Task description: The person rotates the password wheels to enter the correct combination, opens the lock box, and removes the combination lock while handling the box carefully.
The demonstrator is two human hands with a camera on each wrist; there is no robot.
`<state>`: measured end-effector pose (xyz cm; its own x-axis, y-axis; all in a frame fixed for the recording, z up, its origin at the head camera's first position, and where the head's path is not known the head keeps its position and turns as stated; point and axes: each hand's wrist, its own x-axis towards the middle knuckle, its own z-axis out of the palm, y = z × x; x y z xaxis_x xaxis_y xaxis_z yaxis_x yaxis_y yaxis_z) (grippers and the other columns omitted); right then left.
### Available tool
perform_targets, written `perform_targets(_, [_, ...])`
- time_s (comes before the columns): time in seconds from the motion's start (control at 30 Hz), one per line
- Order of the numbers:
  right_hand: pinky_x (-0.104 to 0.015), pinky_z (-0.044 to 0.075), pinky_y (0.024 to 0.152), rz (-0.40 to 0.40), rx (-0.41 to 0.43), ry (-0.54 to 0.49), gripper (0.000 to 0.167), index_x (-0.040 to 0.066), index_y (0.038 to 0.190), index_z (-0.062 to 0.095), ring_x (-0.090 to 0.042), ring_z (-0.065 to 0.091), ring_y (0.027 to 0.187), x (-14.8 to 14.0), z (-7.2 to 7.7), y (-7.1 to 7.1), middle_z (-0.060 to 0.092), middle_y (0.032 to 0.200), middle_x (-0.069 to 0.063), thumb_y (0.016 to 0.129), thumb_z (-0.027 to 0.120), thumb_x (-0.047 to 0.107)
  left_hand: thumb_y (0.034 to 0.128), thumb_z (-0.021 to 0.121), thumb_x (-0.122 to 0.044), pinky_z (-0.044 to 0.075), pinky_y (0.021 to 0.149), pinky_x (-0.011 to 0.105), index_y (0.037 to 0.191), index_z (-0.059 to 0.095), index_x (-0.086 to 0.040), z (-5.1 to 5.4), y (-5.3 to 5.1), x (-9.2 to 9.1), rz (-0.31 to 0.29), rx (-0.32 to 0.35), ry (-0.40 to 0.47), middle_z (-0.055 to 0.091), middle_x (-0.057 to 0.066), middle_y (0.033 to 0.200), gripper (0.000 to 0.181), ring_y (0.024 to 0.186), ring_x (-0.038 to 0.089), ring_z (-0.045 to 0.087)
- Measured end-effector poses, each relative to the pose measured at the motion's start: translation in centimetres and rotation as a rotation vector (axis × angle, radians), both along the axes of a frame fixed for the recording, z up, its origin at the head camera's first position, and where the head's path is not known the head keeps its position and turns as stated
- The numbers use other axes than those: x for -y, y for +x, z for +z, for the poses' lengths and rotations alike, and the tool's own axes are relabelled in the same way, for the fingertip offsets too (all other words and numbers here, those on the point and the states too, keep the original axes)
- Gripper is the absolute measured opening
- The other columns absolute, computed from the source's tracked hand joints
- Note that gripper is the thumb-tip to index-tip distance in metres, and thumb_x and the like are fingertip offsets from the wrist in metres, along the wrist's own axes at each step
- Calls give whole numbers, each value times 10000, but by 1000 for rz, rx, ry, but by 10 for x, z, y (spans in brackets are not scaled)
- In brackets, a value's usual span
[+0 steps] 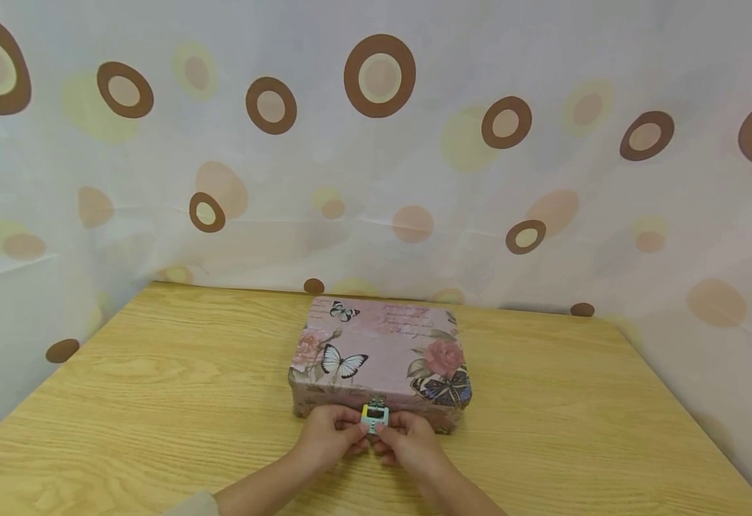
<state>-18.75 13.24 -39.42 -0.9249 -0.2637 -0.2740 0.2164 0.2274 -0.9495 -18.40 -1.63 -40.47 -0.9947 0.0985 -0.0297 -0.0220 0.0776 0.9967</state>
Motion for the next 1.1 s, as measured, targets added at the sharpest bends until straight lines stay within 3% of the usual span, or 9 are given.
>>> perform_targets(0.63, [-246, 510, 658, -25, 9, 60, 262, -110, 1062, 499, -112, 550, 724, 5, 3, 1, 594, 849, -51, 975, 412, 122, 830, 613, 54, 574, 569, 259, 886, 617, 138, 0, 0, -1, 3, 3, -31, 661, 166, 709, 101, 610, 104, 616])
perform_targets(1.1, [-205, 499, 609, -54, 42, -63, 298, -132, 1119, 446, -68, 552, 686, -1, 3, 2, 609, 785, 7, 986, 388, 128, 830, 609, 63, 578, 571, 262, 891, 605, 146, -1, -1, 0, -8, 5, -5, 658, 172, 709, 103, 600, 103, 619])
